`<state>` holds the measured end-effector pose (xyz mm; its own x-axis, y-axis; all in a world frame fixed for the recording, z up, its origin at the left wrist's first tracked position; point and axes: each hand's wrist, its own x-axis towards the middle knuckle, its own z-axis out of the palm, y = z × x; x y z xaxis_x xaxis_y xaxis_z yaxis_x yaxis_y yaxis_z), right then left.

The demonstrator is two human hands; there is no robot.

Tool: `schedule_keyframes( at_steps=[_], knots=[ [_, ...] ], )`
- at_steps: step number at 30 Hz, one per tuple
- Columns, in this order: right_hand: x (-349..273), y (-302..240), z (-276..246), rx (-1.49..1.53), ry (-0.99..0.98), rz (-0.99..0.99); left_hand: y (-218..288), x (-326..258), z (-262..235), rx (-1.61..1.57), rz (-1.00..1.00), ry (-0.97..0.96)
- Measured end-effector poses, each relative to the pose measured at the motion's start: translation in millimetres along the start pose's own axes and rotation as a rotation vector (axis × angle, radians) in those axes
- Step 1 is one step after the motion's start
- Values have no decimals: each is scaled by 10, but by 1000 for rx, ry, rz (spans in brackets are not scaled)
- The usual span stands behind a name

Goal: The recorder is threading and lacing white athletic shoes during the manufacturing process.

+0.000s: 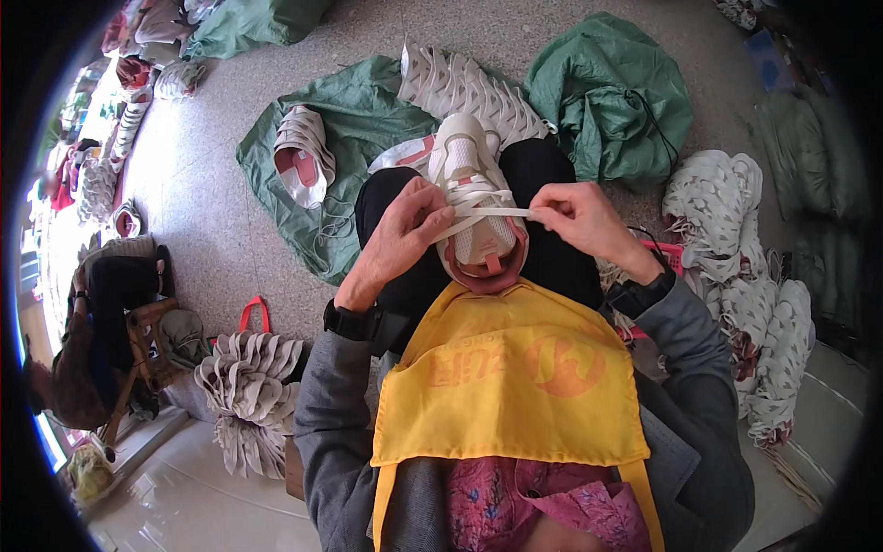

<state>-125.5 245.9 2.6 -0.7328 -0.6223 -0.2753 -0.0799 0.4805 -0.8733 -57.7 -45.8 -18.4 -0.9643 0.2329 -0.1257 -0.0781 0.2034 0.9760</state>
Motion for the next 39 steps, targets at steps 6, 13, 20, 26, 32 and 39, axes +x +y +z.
schedule_keyframes(
  at_steps=[6,13,20,26,32,39],
  knots=[
    [-345,149,-454,106,-72,72,-237,-50,84,-49,46,74],
    [-132,27,-192,-171,222,-38,-144,-105,239,-6,103,245],
    [400,-193,197,-414,232,-506,66,-241,255,71,-51,230],
    [443,-312,171,10,-63,-158,4,-242,262,51,-32,262],
    [477,-150,193,345,-102,-107,40,-242,227,-3,-103,206],
    [337,-187,330,-68,95,-235,115,-422,62,-404,-150,176]
  ],
)
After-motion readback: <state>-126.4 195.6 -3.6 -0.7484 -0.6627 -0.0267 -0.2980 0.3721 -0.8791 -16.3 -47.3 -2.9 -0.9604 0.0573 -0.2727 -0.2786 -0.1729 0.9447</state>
